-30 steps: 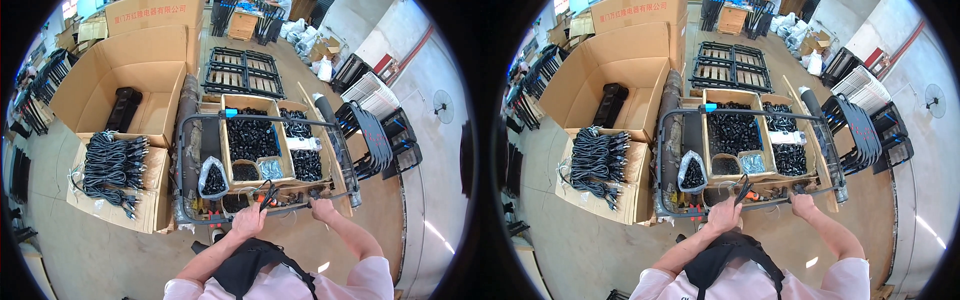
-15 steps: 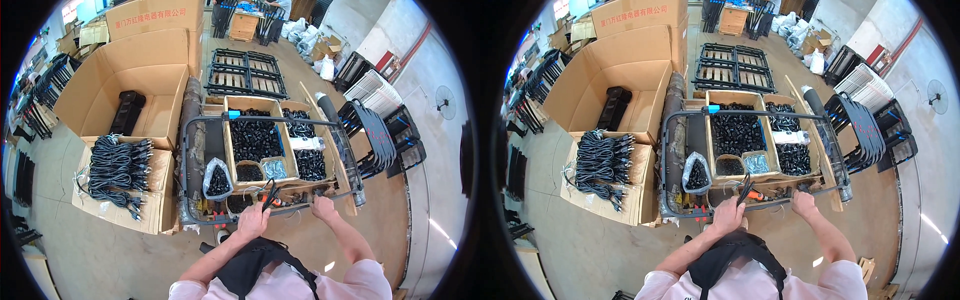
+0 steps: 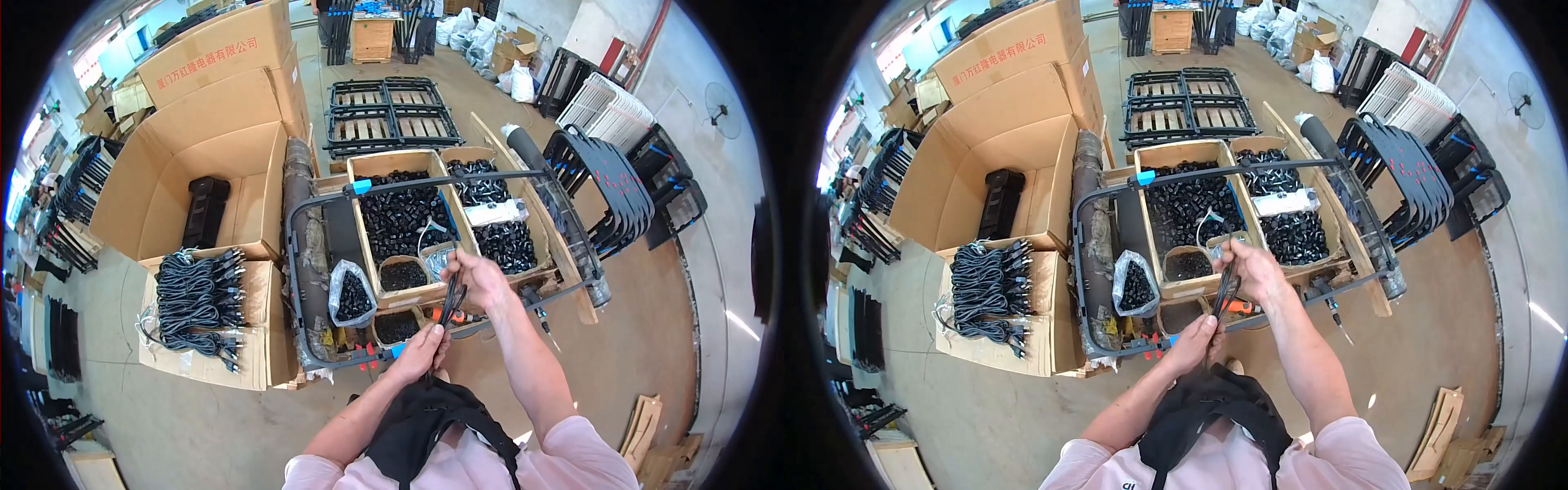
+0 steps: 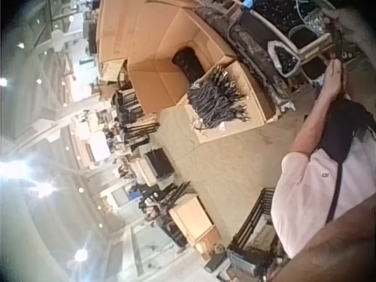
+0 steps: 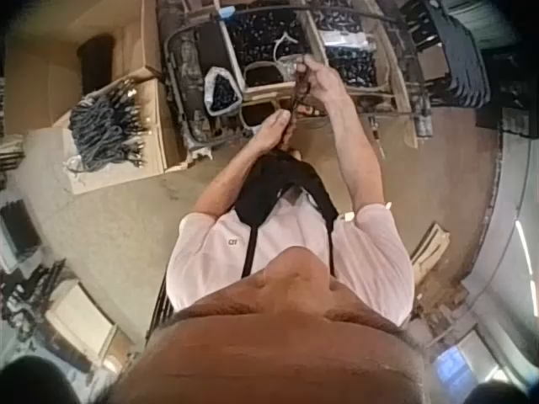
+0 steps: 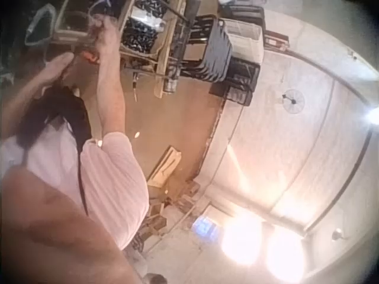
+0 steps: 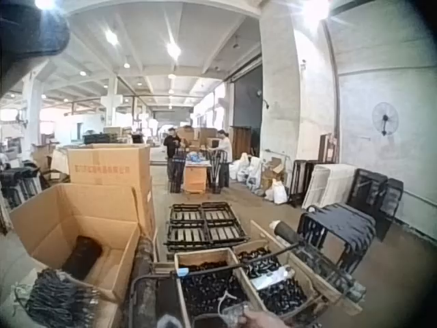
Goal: Assembling large plastic components by attaching wiring harnesses and using a power screwdriver in a manufacturing setting.
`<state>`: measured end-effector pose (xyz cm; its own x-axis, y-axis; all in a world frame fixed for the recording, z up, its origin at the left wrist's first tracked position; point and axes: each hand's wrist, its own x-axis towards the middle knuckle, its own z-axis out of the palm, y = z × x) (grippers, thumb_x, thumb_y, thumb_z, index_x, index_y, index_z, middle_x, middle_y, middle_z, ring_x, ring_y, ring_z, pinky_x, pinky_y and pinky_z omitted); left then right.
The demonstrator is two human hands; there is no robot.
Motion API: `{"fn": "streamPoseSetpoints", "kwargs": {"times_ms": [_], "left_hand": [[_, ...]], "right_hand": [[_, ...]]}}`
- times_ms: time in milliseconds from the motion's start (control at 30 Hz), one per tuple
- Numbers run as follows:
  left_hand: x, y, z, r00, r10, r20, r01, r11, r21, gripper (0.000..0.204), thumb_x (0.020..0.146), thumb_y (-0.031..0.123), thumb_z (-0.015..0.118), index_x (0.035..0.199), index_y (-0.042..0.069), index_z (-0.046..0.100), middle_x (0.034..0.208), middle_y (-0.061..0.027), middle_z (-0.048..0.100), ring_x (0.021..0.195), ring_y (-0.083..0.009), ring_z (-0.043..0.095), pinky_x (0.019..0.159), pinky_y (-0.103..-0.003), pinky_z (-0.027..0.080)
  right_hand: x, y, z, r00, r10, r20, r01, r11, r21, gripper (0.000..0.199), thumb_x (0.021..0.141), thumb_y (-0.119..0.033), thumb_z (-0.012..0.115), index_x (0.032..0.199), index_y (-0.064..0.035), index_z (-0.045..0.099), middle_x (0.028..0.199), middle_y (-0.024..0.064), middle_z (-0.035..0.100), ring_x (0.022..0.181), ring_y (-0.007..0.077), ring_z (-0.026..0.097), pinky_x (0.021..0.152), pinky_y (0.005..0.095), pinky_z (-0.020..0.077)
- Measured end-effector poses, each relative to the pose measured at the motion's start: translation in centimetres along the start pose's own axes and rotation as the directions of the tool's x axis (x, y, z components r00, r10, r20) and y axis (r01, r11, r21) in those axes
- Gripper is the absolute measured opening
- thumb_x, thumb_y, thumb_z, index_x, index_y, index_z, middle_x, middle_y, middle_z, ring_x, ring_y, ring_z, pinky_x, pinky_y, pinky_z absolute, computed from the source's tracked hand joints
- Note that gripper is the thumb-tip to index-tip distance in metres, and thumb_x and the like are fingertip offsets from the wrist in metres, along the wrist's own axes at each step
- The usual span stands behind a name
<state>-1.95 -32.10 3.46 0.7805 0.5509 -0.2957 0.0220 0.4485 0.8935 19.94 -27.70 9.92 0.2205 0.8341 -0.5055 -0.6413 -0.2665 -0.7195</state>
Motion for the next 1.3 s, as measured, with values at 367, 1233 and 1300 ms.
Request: {"fn": "streamPoseSetpoints", "kwargs": {"times_ms": [367, 1233, 1300], "left_hand": [[-3.3, 2.5, 6.1, 0.996, -0.064, 0.063, 0.086, 0.885, -0.457, 0.037, 0.115, 0.042, 0.038, 0.106, 0.009, 0.052, 0.085, -0.0023, 0.056, 0.065, -0.0144, 0.059, 0.057, -0.031, 0.051], [-5.5, 9.8, 15.2, 0.821, 0.307, -0.482, -0.411, 0.903, -0.123, 0.032, 0.111, 0.03, 0.057, 0.122, 0.001, 0.066, 0.101, -0.0076, 0.072, 0.096, -0.0171, 0.07, 0.095, -0.035, 0.054], [-5.6, 8.7, 15.4, 0.797, 0.293, -0.529, -0.418, 0.898, -0.133, 0.032, 0.111, 0.029, 0.056, 0.121, 0.001, 0.067, 0.1, -0.0075, 0.073, 0.094, -0.0164, 0.07, 0.092, -0.034, 0.055]], "right_hand": [[2.0, -11.9, -1.6, 0.973, -0.227, -0.052, 0.231, 0.917, 0.326, 0.024, 0.113, -0.028, 0.047, 0.101, -0.0091, 0.056, 0.068, -0.0075, 0.042, 0.05, 0.0066, 0.03, 0.045, 0.026, 0.0243], [-20.3, -2.3, -9.8, 0.694, -0.316, 0.647, 0.692, 0.538, -0.481, 0.027, 0.104, -0.015, 0.064, 0.126, -0.0027, 0.073, 0.089, 0.0051, 0.072, 0.073, 0.0173, 0.064, 0.072, 0.0312, 0.0531], [-20.1, -0.6, -9.9, 0.615, -0.392, 0.685, 0.78, 0.431, -0.454, 0.028, 0.103, -0.015, 0.065, 0.127, -0.0015, 0.072, 0.088, 0.0074, 0.072, 0.072, 0.0166, 0.065, 0.07, 0.0308, 0.0522]]}}
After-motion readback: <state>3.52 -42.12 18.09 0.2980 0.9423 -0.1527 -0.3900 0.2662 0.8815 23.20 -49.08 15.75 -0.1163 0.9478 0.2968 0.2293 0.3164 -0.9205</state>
